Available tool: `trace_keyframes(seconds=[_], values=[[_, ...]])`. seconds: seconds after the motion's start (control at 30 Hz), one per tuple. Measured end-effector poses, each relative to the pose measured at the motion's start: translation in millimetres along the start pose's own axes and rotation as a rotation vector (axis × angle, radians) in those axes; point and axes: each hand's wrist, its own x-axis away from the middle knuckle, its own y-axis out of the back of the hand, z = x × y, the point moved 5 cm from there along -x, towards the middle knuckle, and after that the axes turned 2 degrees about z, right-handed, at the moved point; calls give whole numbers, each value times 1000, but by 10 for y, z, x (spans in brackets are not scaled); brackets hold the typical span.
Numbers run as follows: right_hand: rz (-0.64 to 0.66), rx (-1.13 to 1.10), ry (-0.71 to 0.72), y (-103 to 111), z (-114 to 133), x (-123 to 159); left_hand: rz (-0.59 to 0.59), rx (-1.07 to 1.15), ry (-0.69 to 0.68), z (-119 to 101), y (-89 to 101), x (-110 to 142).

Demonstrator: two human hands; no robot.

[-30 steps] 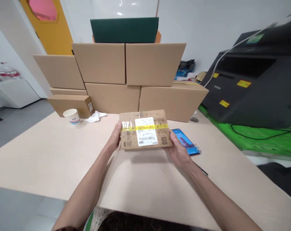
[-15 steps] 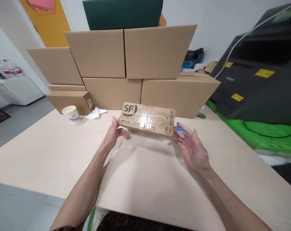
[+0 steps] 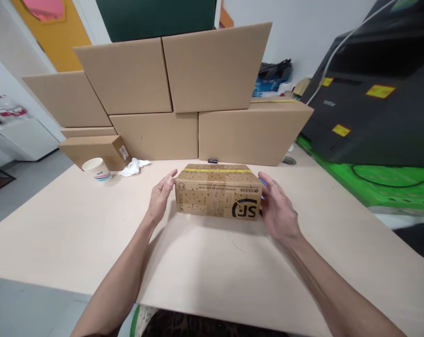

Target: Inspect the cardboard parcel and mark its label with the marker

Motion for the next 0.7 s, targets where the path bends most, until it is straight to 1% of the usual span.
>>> trace_keyframes(seconds=[0.1, 0.23, 0.3, 0.37, 0.43, 0.5, 0.6, 0.7], values=[[13, -33, -70, -1, -144, -45, 35, 87, 30, 42, -27, -9], [27, -71, -57, -26, -224, -61, 53, 179, 56, 56, -57, -15], [6, -86, -75, -17, -248, -64, 33, 235, 92, 63, -74, -14], [-15, -91, -106, -1, -270, -65, -12, 276, 156, 91, -93, -6], [-8, -76, -116, 1, -279, -62, -28, 270, 212, 120, -129, 8], [-2, -48, -109, -3, -285, -53, 14, 232, 244, 139, -182, 23], [-4, -6, -142, -22, -316, -29, 128, 247, 307, 168, -262, 45], [76, -27, -173, -92, -313, -12, 213, 340, 328, 155, -295, 48]])
